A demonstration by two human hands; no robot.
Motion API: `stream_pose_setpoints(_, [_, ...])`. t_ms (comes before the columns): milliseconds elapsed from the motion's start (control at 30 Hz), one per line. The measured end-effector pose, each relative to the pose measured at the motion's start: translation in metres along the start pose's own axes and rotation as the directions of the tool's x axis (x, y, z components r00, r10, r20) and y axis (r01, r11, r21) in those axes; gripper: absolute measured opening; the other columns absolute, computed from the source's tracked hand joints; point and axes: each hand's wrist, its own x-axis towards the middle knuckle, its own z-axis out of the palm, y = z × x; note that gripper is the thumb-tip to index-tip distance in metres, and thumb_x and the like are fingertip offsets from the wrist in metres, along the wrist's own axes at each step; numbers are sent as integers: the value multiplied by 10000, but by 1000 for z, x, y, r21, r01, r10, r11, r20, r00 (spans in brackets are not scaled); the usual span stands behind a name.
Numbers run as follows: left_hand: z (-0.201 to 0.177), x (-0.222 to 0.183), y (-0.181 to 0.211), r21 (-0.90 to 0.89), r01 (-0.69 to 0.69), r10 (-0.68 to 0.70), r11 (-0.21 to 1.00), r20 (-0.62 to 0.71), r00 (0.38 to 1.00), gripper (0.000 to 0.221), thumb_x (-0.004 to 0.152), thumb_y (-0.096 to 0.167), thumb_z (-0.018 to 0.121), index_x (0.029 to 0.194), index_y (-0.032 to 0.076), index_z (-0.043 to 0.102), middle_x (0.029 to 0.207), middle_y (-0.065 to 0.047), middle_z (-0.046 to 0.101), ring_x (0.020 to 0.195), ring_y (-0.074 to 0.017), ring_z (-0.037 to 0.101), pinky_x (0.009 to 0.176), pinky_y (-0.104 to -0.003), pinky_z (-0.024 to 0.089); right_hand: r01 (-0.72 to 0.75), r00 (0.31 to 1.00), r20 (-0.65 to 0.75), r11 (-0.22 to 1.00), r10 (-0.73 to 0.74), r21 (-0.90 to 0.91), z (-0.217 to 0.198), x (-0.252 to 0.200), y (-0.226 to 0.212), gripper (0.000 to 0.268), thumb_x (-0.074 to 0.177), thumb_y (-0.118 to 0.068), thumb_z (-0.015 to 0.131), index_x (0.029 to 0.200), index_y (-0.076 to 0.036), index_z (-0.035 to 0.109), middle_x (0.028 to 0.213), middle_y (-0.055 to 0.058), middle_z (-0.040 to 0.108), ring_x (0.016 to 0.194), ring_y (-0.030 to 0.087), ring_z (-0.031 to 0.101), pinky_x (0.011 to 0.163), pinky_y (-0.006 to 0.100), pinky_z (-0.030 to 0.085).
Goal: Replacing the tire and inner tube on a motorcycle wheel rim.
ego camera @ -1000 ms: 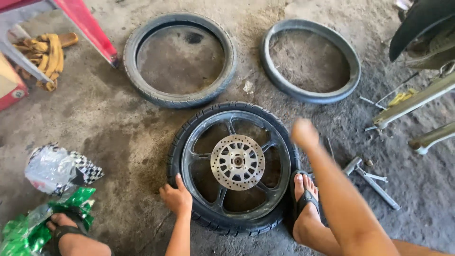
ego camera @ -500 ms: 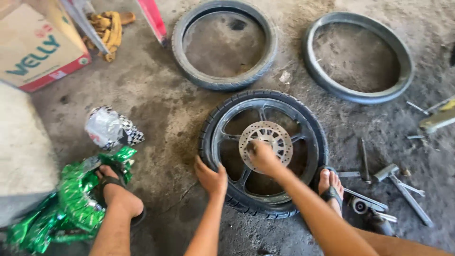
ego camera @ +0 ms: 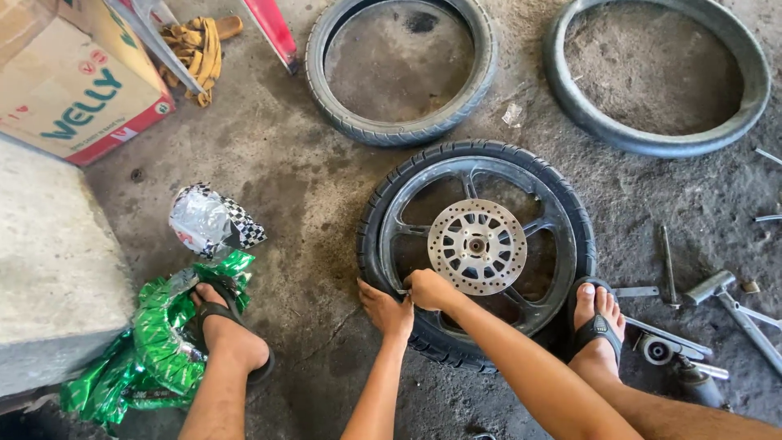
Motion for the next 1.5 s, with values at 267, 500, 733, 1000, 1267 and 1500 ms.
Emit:
stream_pose_setpoints(267, [-12,-4,10,-14,45,-44,999,70,997,1313,693,310,937,1585,42,11,1587,-268,238,1429,-479,339,1168,-556,335,47,999,10,996,-46,-74,-4,11,-13,275,806,-139,711,1067,-98,790,951,228,738,936,399,721,857,469,578])
stream_pose_setpoints(500, [-18,-5,14,-9,109,-107,994,152,983,1338,712,254,937,1588,85,-61,1608,-260,176,1476,-463,266,1192,-597,287,56,989,144,990,-37,-130,-2,30,-5,227,821,-133,719,1034,-107,795,982,220,742,968,392,719,860,459,587])
stream_pose_setpoints(733, [0,2,-20,-119,16,-3,993,102,995,1274,721,313,892,1568,52,-22,1585,-270,177,1471,-463,236,1189,-586,270,49,990,138,995,-37,-86,-24,8,-31,243,864,-156,693,1088,-98,769,1005,215,742,1000,407,709,894,470,565])
stream_pose_setpoints(1000, [-14,53,-34,-164,-48,34,985,-89,995,775,856,432,805,1354,-85,515,1319,-307,582,1244,-441,563,1054,-512,438,93,968,249,940,-9,-328,-48,26,-47,209,751,-18,732,954,-12,782,970,240,747,944,394,730,757,474,608])
stream_pose_setpoints(1267, [-71,87,7,-28,237,-205,971,414,887,666,710,340,903,1064,-178,679,1026,-318,758,933,-426,758,774,-526,596,-248,901,433,834,13,492,-55,7,4,158,880,-139,718,877,17,739,648,27,643,491,145,577,421,306,458])
stream_pose_setpoints(1500, [-54,105,-21,-279,422,-242,862,504,829,800,638,131,944,1269,-122,522,1162,-263,680,1011,-397,733,798,-589,618,-880,474,878,-65,-71,470,-5,7,-7,266,1014,-223,473,1015,-15,639,508,-91,359,358,54,304,330,217,255])
